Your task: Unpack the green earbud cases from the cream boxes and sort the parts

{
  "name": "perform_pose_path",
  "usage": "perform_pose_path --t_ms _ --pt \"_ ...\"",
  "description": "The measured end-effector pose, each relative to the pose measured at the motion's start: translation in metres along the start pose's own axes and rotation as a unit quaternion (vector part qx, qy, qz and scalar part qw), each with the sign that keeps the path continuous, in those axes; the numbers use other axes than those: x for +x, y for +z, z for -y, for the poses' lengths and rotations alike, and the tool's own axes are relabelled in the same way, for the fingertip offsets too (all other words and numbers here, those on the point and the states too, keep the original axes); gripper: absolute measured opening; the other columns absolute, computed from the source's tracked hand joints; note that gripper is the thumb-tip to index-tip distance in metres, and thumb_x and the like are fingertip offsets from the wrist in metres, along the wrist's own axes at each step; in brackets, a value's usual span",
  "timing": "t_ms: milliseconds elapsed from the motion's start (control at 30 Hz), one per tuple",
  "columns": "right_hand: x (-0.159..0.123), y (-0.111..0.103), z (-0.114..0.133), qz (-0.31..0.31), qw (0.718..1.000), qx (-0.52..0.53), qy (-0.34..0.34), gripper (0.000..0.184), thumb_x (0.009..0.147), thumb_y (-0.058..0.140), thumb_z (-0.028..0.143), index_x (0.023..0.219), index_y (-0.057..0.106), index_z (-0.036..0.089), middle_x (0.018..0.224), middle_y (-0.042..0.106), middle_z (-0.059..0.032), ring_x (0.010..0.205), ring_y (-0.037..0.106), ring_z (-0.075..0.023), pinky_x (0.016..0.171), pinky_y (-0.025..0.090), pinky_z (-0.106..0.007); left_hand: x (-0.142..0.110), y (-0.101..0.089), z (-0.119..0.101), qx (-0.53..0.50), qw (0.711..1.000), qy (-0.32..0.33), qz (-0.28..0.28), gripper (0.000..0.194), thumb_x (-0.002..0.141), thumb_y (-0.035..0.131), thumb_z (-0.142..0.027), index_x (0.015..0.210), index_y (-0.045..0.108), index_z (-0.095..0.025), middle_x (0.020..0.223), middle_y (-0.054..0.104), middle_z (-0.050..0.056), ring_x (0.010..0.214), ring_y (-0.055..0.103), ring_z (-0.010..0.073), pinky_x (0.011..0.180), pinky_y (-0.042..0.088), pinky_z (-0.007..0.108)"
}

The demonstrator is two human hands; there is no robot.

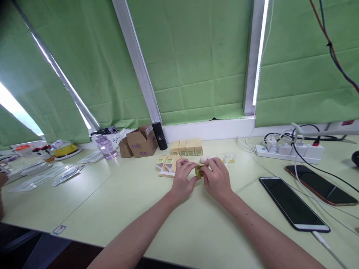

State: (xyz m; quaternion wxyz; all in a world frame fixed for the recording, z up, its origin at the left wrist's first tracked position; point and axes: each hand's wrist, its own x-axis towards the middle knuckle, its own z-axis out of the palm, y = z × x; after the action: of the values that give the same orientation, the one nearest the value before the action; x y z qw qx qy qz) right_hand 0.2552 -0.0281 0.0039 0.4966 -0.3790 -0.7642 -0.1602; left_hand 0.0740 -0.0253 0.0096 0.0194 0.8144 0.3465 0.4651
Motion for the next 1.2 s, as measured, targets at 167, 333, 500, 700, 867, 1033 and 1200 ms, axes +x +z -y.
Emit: perform_pose_path --t_ms 167,333,500,700,867,1033,1200 --pt "0.0004 0.0001 -0.0004 0.004 1.0 0.001 -0.003 0.026 0.086 0.056 0.004 0.086 0.07 0.025 0.092 0.065 -0.0081 0.095 0.052 -0.0275 0.075 0.048 -0.041 -0.0005 0.0011 0.001 0.011 1.0 -0.008 -0.003 0.042 0.087 0.07 -0.017 0.128 0.066 -0.027 0.118 0.07 0.009 0.121 0.049 0.0336 0.1 0.049 0.055" --pt "0.0004 0.0002 -0.0002 0.007 1.0 -0.001 -0.005 0.026 0.087 0.056 0.003 0.087 0.07 0.025 0.091 0.065 -0.008 0.094 0.051 -0.0274 0.075 0.048 -0.041 -0.0002 0.0014 0.0015 0.01 1.0 -0.009 -0.006 0.043 0.087 0.07 -0.015 0.128 0.065 -0.027 0.117 0.071 0.008 0.12 0.047 0.0326 0.1 0.049 0.054" --pt "0.0005 0.0002 0.0003 0.008 1.0 -0.002 -0.009 0.025 0.088 0.056 0.003 0.087 0.069 0.023 0.09 0.065 -0.0082 0.093 0.051 -0.0271 0.075 0.047 -0.041 0.0005 0.001 0.0017 0.018 1.0 -0.006 -0.011 0.042 0.087 0.071 -0.015 0.127 0.065 -0.026 0.117 0.071 0.007 0.119 0.046 0.0321 0.1 0.048 0.052" --pt "-0.0001 0.0015 -0.001 0.008 1.0 -0.012 -0.014 0.024 0.089 0.055 0.004 0.087 0.069 0.024 0.09 0.065 -0.008 0.092 0.051 -0.0266 0.074 0.047 -0.041 0.0005 0.0014 0.0028 0.024 1.0 -0.01 -0.01 0.043 0.086 0.071 -0.015 0.127 0.065 -0.027 0.117 0.071 0.007 0.119 0.047 0.0327 0.099 0.049 0.053" --pt "0.0005 0.0012 0.0001 0.008 1.0 -0.006 -0.014 0.023 0.09 0.056 0.005 0.087 0.07 0.023 0.09 0.065 -0.0082 0.092 0.051 -0.0266 0.074 0.047 -0.04 0.0004 0.0022 0.0037 0.031 0.999 -0.007 -0.018 0.043 0.086 0.071 -0.013 0.126 0.065 -0.026 0.116 0.072 0.008 0.119 0.047 0.0324 0.099 0.049 0.053" --pt "0.0006 0.0017 0.0013 -0.001 1.0 -0.006 -0.018 0.022 0.089 0.057 0.003 0.087 0.069 0.021 0.089 0.065 -0.0078 0.092 0.051 -0.0256 0.074 0.046 -0.039 0.0002 0.0023 0.0032 0.047 0.999 -0.01 -0.017 0.041 0.086 0.071 -0.013 0.125 0.065 -0.025 0.115 0.071 0.007 0.12 0.048 0.032 0.099 0.05 0.052" --pt "0.0004 0.0019 0.0014 -0.004 1.0 -0.009 -0.021 0.021 0.088 0.058 0.002 0.087 0.069 0.02 0.089 0.065 -0.0078 0.092 0.05 -0.0249 0.074 0.045 -0.038 0.0002 0.0017 0.0022 0.06 0.998 -0.013 -0.021 0.04 0.086 0.071 -0.013 0.124 0.065 -0.024 0.115 0.072 0.007 0.12 0.049 0.0304 0.099 0.051 0.049"
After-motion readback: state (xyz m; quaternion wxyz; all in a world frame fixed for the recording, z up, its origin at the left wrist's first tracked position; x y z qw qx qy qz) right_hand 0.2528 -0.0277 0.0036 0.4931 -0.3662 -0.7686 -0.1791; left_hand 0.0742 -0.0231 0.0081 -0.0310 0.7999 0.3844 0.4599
